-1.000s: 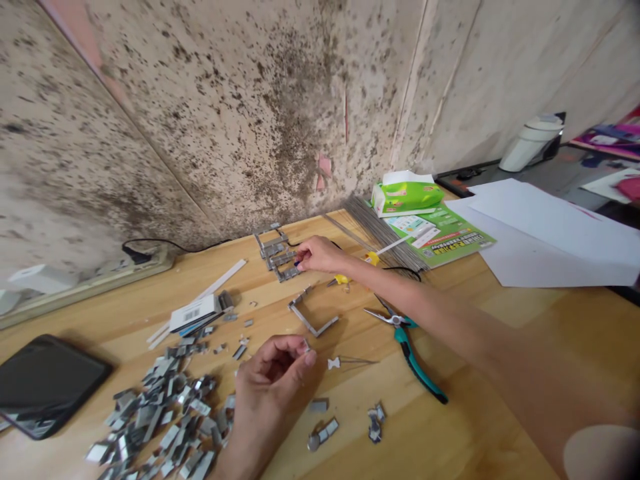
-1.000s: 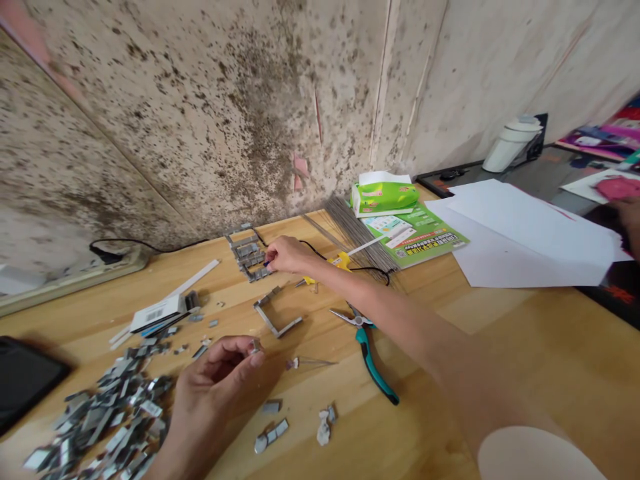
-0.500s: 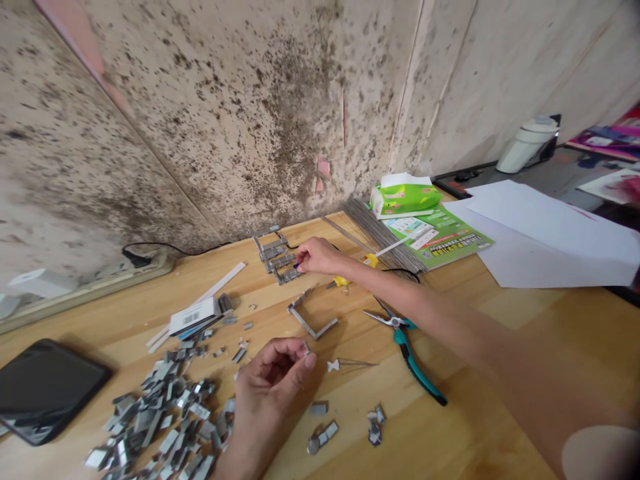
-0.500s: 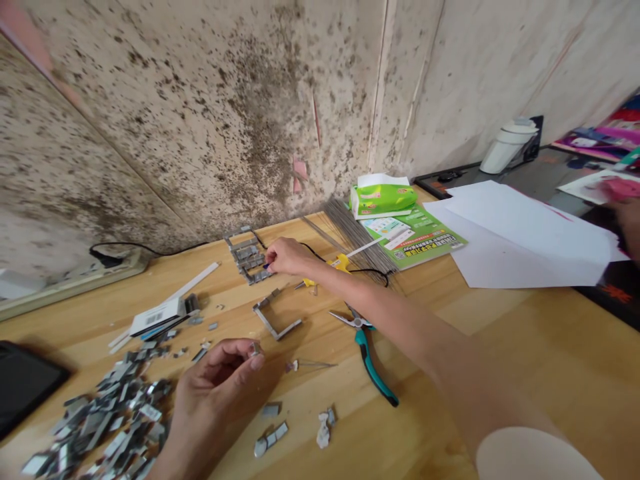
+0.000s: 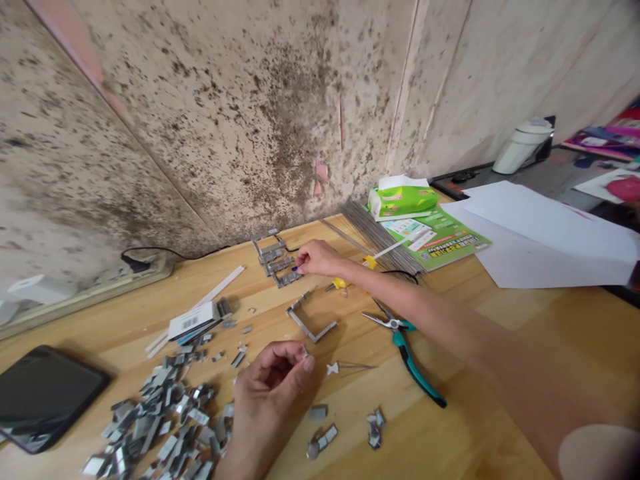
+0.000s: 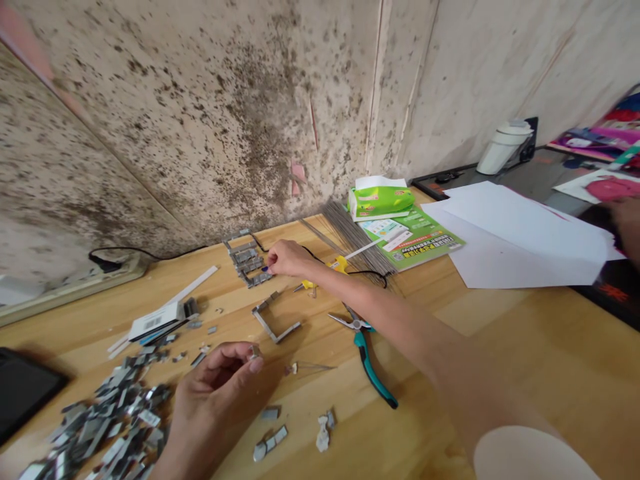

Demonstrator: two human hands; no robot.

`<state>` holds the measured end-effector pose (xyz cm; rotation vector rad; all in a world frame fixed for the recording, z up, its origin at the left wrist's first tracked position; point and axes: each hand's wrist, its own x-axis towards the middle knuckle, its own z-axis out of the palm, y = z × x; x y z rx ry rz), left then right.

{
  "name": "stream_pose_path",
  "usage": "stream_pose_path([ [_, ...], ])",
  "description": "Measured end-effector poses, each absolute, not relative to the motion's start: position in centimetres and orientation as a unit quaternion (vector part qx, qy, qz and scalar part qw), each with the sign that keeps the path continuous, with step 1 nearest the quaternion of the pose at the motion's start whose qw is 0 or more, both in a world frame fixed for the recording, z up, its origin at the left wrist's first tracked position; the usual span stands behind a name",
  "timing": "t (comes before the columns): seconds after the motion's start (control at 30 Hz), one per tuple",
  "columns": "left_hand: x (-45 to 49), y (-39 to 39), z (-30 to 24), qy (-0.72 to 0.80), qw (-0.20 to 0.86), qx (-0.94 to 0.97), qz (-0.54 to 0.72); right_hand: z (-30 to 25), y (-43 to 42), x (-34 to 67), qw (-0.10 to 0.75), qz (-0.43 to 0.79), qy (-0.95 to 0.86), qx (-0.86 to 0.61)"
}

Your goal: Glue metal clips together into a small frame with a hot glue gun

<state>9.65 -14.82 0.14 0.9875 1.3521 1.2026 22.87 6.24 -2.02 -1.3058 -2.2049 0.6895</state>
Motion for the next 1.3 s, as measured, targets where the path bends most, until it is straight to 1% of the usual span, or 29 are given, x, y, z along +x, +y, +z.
stream_pose_path([
  [0.27,10.1,-15.1,0.1,0.565,0.486,0.402,0.532,-1.9,6.1,23.0,0.24,0.253,-0.806,-0.479],
  [0.6,9.9,-15.0,-0.1,0.565,0.474,0.429,0.522,-1.7,6.0,23.3,0.231,0.252,-0.801,-0.492],
  [0.83,9.6,-14.9,-0.4,0.567,0.489,0.431,0.504,-1.5,5.8,23.2,0.228,0.255,-0.798,-0.496],
  [1.3,10.1,-15.1,-0.1,0.571,0.484,0.417,0.515,-0.8,4.1,24.2,0.258,0.263,-0.788,-0.493],
])
